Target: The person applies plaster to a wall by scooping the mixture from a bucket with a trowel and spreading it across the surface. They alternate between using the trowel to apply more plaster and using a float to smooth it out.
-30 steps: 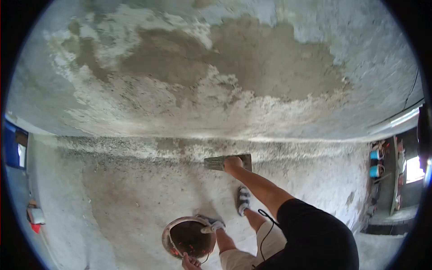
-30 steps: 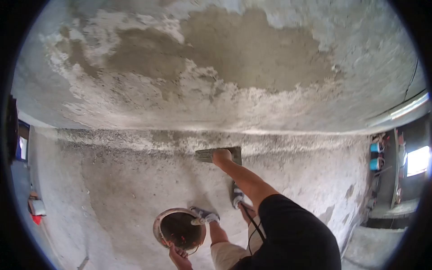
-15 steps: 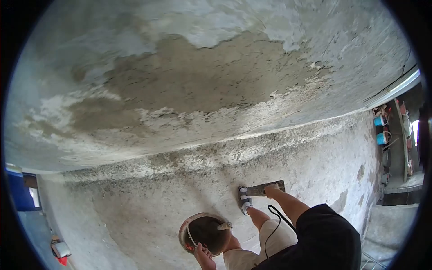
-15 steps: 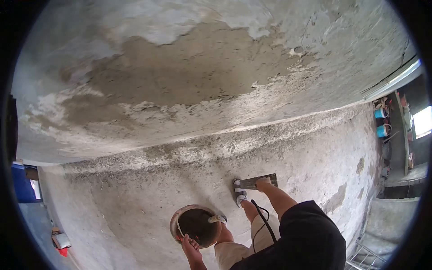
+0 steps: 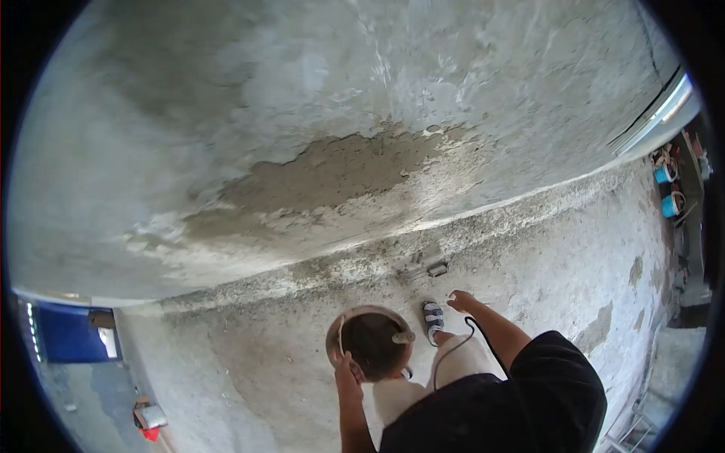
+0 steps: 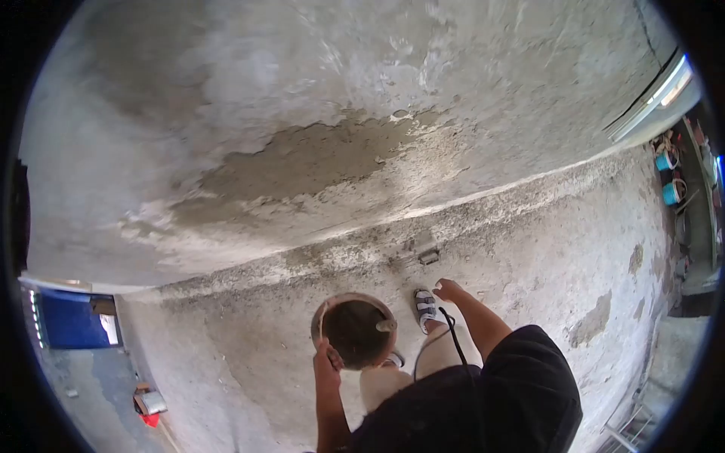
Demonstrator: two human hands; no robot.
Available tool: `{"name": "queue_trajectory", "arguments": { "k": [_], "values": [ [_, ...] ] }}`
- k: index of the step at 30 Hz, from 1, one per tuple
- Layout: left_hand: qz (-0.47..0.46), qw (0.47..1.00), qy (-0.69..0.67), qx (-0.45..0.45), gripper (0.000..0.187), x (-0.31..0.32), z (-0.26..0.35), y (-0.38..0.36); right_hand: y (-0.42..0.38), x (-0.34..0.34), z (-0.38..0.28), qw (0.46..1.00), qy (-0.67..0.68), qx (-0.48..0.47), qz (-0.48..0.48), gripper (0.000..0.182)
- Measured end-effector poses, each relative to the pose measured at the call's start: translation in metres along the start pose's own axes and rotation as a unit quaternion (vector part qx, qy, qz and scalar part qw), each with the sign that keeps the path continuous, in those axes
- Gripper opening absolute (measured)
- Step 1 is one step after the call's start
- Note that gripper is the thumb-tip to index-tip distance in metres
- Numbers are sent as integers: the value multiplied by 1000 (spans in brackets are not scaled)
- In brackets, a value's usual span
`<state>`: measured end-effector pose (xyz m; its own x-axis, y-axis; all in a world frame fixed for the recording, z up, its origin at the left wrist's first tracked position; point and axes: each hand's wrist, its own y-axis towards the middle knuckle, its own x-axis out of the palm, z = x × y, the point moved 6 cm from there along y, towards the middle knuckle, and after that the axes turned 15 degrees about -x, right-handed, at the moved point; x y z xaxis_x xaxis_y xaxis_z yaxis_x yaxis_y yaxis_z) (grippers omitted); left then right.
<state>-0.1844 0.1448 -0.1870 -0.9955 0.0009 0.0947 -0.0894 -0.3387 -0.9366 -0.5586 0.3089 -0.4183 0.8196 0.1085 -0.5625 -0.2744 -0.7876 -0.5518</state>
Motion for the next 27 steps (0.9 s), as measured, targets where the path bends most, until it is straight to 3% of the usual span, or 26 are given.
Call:
{"name": "queue_trajectory", "arguments": {
  "k": [3, 5, 7, 9, 11, 12, 13, 15, 17, 19, 20, 21, 22, 23, 24, 25, 27],
  "values": [
    [-64, 998, 22, -11, 27, 11, 16, -36, -69, -3, 12, 999, 15, 7, 41, 43],
    [-84, 994, 46, 42, 22, 28, 29, -79, -114, 15, 51, 994, 15, -56, 91, 33],
    [-106, 989, 84, 54, 28, 21, 33, -87, -177, 13, 49, 995, -87, 15, 39, 32],
    [-126, 986, 88, 71, 27, 17, 43, -107, -221, 64, 140, 983, -138, 0, 123, 29],
    [-141, 982, 93, 87, 27, 8, 51, -121, -294, 95, 161, 976, 30, 179, 118, 25],
    [-152, 979, 100, 92, 27, 5, 53, -127, -331, 107, 156, 939, 136, 282, 141, 24],
    [-161, 976, 107, 97, 28, 1, 53, -132, -374, 128, 137, 850, 305, 392, 178, 24],
    [-177, 972, 119, 104, 27, -4, 57, -147, -417, 156, 103, 824, 342, 382, 241, 27],
    [-192, 966, 131, 115, 26, -16, 56, -157, -435, 167, 72, 806, 378, 350, 292, 27],
    [-222, 961, 122, 107, 24, -22, 51, -162, -430, 152, 41, 736, 450, 276, 424, 26],
    [-231, 959, 124, 111, 22, -24, 47, -170, -422, 134, 26, 775, 386, 235, 441, 28],
    [-233, 958, 126, 113, 22, -26, 43, -175, -397, 126, 35, 766, 387, 46, 512, 24],
    [-262, 946, 145, 125, 21, -24, 39, -181, -385, 86, -4, 889, 111, 53, 440, 21],
    [-289, 933, 167, 136, 21, -21, 35, -188, -385, 48, -95, 878, 54, -47, 473, 21],
    [-303, 927, 176, 131, 22, -18, 33, -198, -380, 20, -177, 878, 95, -95, 459, 20],
    [-303, 927, 180, 129, 22, -13, 31, -202, -377, -3, -252, 892, 44, -184, 410, 19],
    [-314, 907, 224, 172, 23, -8, 23, -215, -364, -6, -335, 923, 61, -264, 275, 21]
  ]
}}
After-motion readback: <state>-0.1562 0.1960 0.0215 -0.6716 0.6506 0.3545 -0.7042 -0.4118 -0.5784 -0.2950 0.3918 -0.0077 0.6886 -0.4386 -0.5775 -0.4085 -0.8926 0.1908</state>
